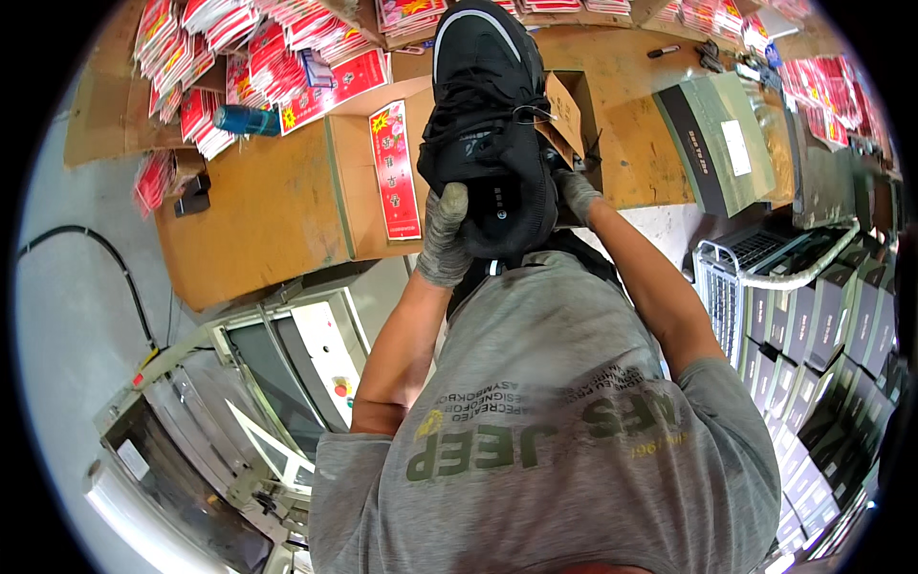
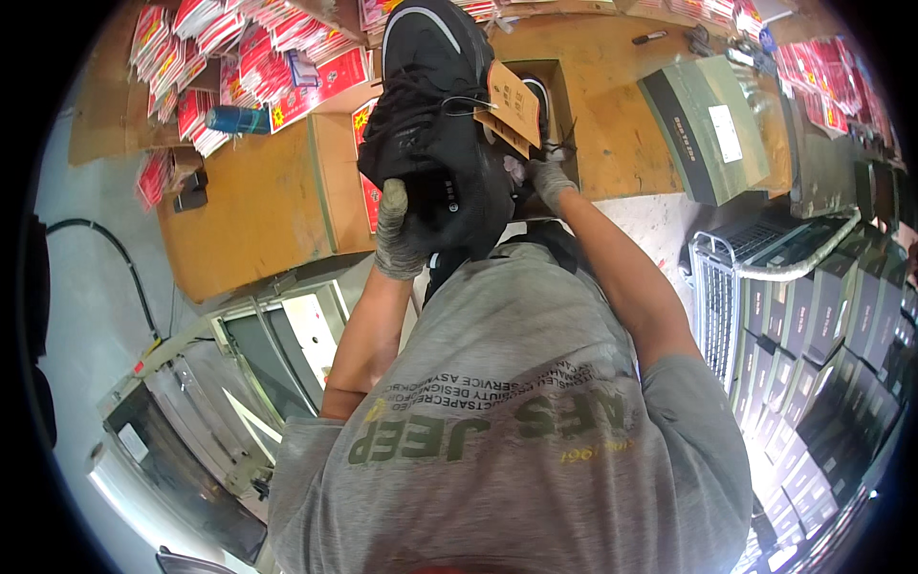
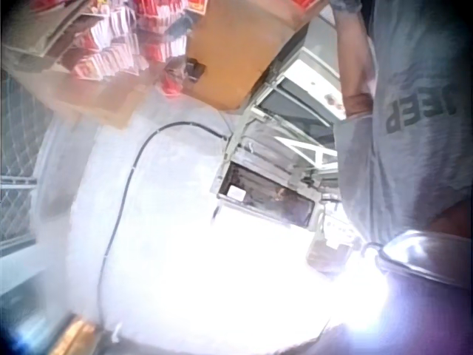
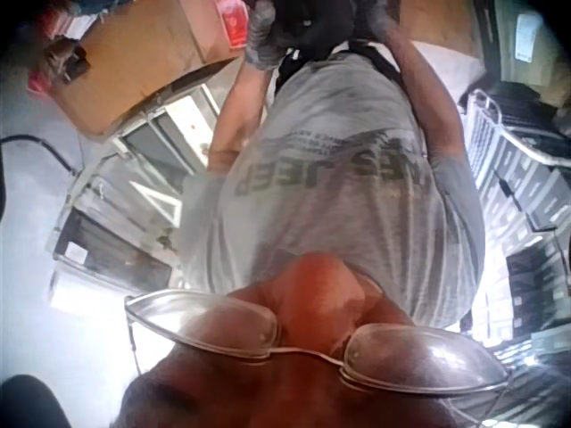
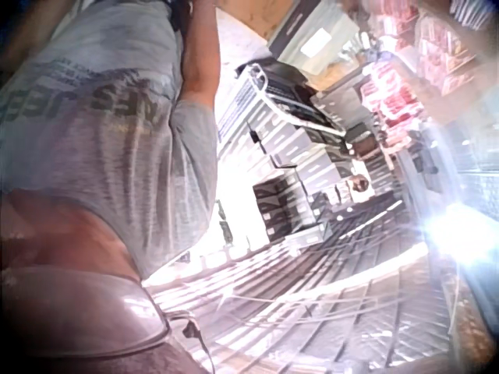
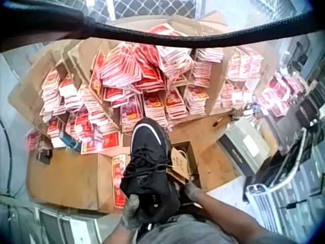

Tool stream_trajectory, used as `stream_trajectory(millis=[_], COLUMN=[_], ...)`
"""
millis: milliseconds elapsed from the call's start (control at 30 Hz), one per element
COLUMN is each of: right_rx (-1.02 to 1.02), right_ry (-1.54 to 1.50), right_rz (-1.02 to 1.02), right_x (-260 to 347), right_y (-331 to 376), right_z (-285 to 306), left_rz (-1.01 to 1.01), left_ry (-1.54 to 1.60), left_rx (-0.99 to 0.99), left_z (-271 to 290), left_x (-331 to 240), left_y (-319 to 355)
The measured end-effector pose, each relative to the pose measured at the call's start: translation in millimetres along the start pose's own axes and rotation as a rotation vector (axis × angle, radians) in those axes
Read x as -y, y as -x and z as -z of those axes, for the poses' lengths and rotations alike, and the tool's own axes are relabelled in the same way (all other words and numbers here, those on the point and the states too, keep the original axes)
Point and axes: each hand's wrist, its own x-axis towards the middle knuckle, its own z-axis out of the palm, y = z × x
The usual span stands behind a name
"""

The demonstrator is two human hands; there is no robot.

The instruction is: The person opens shoe boxes, takes out the shoes to show them, and places a red promotional flyer into the box before closing it and stacking it on a pallet.

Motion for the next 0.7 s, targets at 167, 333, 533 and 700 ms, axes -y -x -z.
stream_trajectory(millis=[167, 333, 533, 700], right_rx=[0.1, 0.238, -0.025, -0.152], right_ry=[-0.907, -1.196, -0.904, -0.686], right_rz=[-0.448, 0.147, 0.405, 0.554], right_x=[-3.5, 5.3, 109.0, 125.9], right_y=[33.7, 108.8, 161.6, 178.1], right_z=[61.3, 77.0, 63.2, 54.3], left_rz=[0.002, -0.101, -0.069, -0.13], left_ry=[0.032, 0.014, -0.21, -0.482], left_rx=[-0.007, -0.108, -0.111, -0.058], left_z=[14.9, 34.7, 21.4, -2.6], left_x=[2.6, 12.9, 19.3, 32.9], left_y=[0.2, 7.5, 0.9, -6.8])
